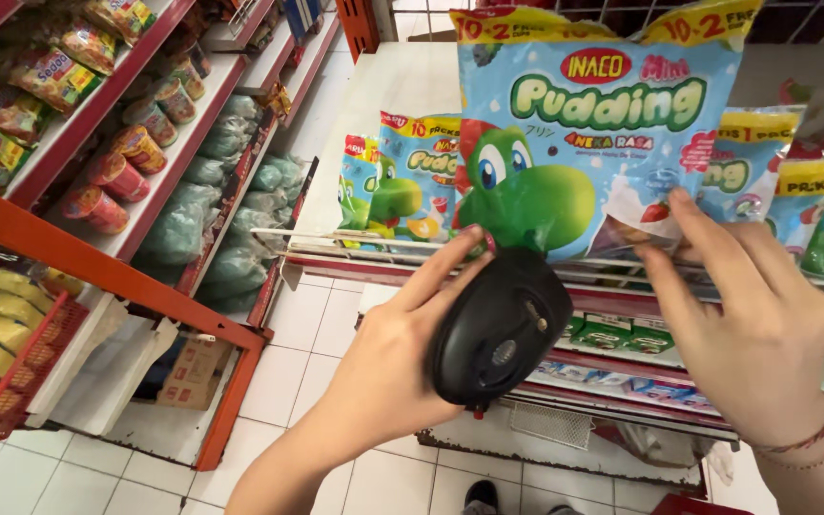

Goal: The person removes snack items from a cardboard box, scans each with a handheld barcode scanner, and places them on a refrigerated display shelf. The person handles multiple snack packages and a green bottle, arranging them on the shelf.

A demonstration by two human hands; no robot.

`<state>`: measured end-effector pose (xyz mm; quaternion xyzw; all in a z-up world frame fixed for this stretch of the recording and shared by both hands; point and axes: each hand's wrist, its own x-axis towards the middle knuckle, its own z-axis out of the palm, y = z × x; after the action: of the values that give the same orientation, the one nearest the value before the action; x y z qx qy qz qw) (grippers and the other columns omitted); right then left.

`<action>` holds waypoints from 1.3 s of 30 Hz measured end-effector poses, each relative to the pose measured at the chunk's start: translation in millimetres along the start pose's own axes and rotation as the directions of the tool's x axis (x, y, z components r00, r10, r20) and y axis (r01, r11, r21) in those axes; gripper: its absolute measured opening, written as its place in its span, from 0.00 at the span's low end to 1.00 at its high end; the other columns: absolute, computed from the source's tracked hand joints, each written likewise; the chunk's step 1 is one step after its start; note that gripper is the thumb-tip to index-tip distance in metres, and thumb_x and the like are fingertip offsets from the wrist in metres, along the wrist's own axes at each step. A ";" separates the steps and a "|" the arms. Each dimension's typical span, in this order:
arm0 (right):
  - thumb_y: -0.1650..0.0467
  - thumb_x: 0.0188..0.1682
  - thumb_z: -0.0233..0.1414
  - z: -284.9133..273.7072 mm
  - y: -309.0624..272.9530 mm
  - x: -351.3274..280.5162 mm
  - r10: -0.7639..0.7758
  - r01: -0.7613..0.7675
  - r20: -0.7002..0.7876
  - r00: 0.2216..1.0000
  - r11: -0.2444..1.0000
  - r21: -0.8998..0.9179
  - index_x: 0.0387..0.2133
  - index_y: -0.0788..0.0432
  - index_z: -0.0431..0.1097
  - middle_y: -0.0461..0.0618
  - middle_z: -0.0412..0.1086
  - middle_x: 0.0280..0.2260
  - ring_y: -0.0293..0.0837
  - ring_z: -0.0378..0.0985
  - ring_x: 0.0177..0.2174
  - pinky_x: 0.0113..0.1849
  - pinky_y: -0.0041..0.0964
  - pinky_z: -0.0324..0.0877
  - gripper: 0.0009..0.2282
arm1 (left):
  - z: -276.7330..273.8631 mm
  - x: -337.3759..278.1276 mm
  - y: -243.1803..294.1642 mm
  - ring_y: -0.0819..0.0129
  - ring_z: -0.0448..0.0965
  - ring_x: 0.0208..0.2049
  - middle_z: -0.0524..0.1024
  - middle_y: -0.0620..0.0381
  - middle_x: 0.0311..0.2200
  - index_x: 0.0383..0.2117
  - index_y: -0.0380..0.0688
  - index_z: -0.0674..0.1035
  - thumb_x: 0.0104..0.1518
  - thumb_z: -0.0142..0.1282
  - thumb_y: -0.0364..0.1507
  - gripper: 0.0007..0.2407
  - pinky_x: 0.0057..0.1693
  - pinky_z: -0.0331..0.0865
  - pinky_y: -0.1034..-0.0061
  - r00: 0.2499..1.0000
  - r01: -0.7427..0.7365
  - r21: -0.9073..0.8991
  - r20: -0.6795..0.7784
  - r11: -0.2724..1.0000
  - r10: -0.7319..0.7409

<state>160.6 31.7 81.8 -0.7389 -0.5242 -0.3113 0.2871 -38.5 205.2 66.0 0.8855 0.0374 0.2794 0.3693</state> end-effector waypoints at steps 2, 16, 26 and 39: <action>0.78 0.46 0.66 -0.7 1.0 1.7 -0.031 0.030 -0.004 1.000 0.999 -0.039 0.51 0.68 0.74 0.57 0.72 0.35 0.48 0.78 0.33 0.36 0.38 0.72 0.18 | -0.2 2.0 0.6 0.45 0.69 0.65 0.61 0.45 0.70 0.64 0.34 0.67 0.35 0.67 0.22 0.40 0.63 0.71 0.65 1.000 -0.005 0.053 0.015 0.999 0.004; 0.78 0.43 0.63 -3.7 13.9 19.1 0.048 -0.085 0.225 0.973 0.984 0.158 0.48 0.70 0.75 0.60 0.76 0.33 0.45 0.80 0.30 0.32 0.37 0.74 0.17 | -5.4 15.9 -9.4 0.47 0.80 0.50 0.74 0.45 0.57 0.58 0.36 0.73 0.39 0.67 0.27 0.32 0.54 0.74 0.64 0.999 0.020 0.148 -0.038 0.989 -0.014; 0.68 0.46 0.63 1.6 30.8 25.2 0.146 -0.201 0.403 0.904 0.975 0.099 0.51 0.56 0.77 0.49 0.80 0.33 0.38 0.82 0.28 0.28 0.31 0.74 0.18 | -10.0 22.1 -9.3 0.46 0.81 0.44 0.78 0.44 0.43 0.56 0.37 0.75 0.32 0.60 0.21 0.33 0.51 0.74 0.67 0.996 0.060 0.018 -0.073 0.998 -0.058; 0.76 0.38 0.67 -12.3 17.4 -31.5 0.031 -0.009 -0.150 0.988 0.989 0.150 0.40 0.66 0.75 0.56 0.73 0.35 0.51 0.74 0.35 0.38 0.42 0.68 0.16 | 32.9 -14.4 -5.9 0.57 0.81 0.37 0.78 0.48 0.40 0.47 0.32 0.73 0.38 0.65 0.24 0.25 0.49 0.72 0.75 0.973 -0.006 -0.322 -0.221 0.947 -0.069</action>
<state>167.2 -1.3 64.0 -0.6948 -0.5151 -0.3238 0.3836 -32.6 184.7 36.5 0.7749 0.0480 0.3761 0.5058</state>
